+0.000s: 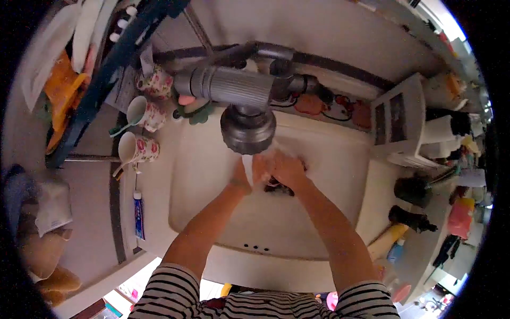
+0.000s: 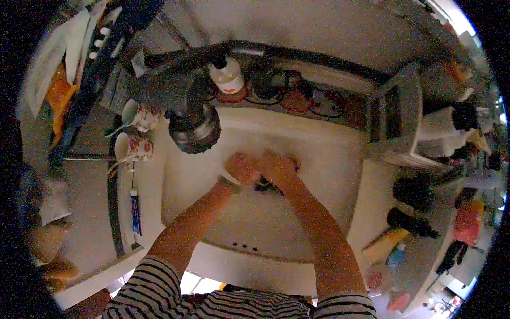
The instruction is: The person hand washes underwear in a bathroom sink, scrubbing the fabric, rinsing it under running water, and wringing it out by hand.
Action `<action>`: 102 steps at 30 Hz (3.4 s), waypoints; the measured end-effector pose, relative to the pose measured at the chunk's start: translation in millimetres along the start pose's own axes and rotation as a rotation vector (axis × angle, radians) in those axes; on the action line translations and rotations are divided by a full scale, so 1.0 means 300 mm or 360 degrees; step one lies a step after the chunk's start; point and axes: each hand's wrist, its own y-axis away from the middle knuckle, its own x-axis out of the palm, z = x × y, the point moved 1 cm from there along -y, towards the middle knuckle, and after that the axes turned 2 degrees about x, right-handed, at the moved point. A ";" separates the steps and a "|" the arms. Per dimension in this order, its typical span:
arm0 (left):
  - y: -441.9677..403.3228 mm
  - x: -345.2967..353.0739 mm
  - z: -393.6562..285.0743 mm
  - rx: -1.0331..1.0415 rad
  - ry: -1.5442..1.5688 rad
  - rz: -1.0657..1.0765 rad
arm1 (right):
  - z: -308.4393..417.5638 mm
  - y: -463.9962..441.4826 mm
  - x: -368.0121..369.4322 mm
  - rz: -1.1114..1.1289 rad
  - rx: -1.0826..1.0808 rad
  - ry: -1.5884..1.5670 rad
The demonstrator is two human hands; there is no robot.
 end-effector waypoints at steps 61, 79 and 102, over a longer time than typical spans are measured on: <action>0.155 0.045 -0.063 0.0181 -0.0782 -0.0029 | 0.052 0.181 -0.083 0.0334 -0.0635 0.0753; 0.121 0.087 -0.121 0.0186 -0.0646 -0.0462 | 0.039 0.183 -0.130 0.0190 -0.0591 0.0355; 0.066 -0.145 -0.120 -0.0386 0.0298 -0.0018 | 0.087 0.023 -0.169 0.0202 0.0182 -0.0131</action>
